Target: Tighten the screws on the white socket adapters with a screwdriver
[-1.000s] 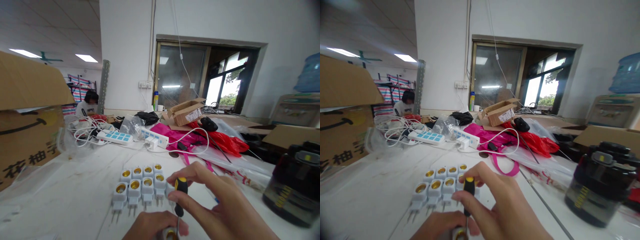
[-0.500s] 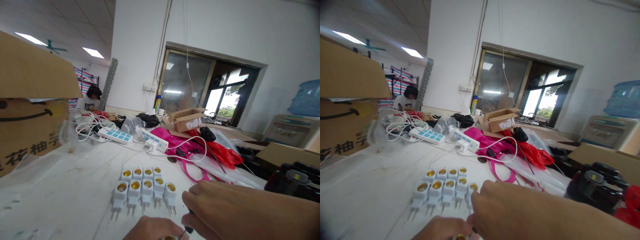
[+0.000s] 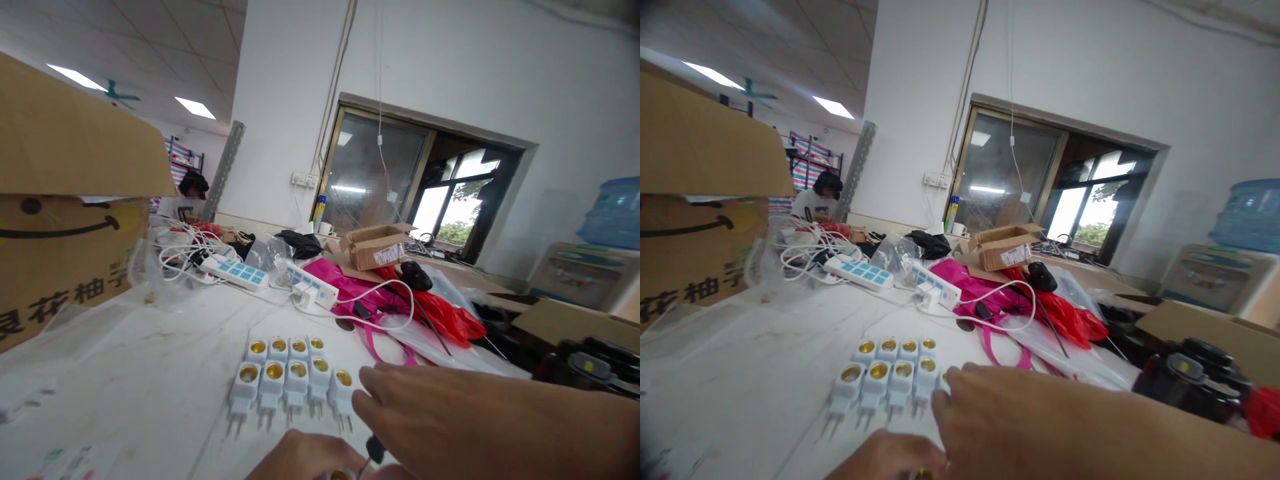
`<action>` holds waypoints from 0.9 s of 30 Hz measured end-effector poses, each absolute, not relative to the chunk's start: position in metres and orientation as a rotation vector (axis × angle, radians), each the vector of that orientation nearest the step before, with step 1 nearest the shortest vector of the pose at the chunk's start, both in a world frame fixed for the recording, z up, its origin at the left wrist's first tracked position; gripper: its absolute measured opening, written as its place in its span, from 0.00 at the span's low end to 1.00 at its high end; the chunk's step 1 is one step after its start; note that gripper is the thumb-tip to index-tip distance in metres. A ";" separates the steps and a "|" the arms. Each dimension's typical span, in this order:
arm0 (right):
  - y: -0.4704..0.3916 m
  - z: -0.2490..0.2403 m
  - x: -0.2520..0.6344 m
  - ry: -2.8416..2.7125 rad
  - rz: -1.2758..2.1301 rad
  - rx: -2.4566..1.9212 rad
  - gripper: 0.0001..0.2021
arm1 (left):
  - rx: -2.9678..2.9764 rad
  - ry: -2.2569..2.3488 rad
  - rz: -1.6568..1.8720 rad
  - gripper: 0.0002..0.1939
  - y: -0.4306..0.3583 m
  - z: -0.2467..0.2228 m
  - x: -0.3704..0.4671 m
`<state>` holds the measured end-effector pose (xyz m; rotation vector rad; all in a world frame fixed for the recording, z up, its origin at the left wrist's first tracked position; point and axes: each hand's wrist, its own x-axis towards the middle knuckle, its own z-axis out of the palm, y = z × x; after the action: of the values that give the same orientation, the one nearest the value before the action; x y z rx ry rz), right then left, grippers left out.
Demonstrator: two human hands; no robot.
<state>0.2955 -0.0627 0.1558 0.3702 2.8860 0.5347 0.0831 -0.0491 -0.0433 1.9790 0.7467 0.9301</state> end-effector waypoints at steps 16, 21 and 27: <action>-0.065 0.147 0.277 2.743 1.164 0.172 0.10 | 1.928 0.708 1.001 0.29 -0.046 -0.047 0.088; -0.065 0.158 0.266 2.752 0.909 0.170 0.10 | 1.919 0.782 0.932 0.27 -0.048 -0.034 0.092; -0.060 0.162 0.263 2.848 0.666 0.217 0.07 | 1.911 0.958 0.759 0.11 -0.052 -0.017 0.098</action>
<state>0.2631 -0.0602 0.1615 0.2167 2.8479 0.6656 0.0983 -0.0519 -0.0167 1.9108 0.9581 0.7591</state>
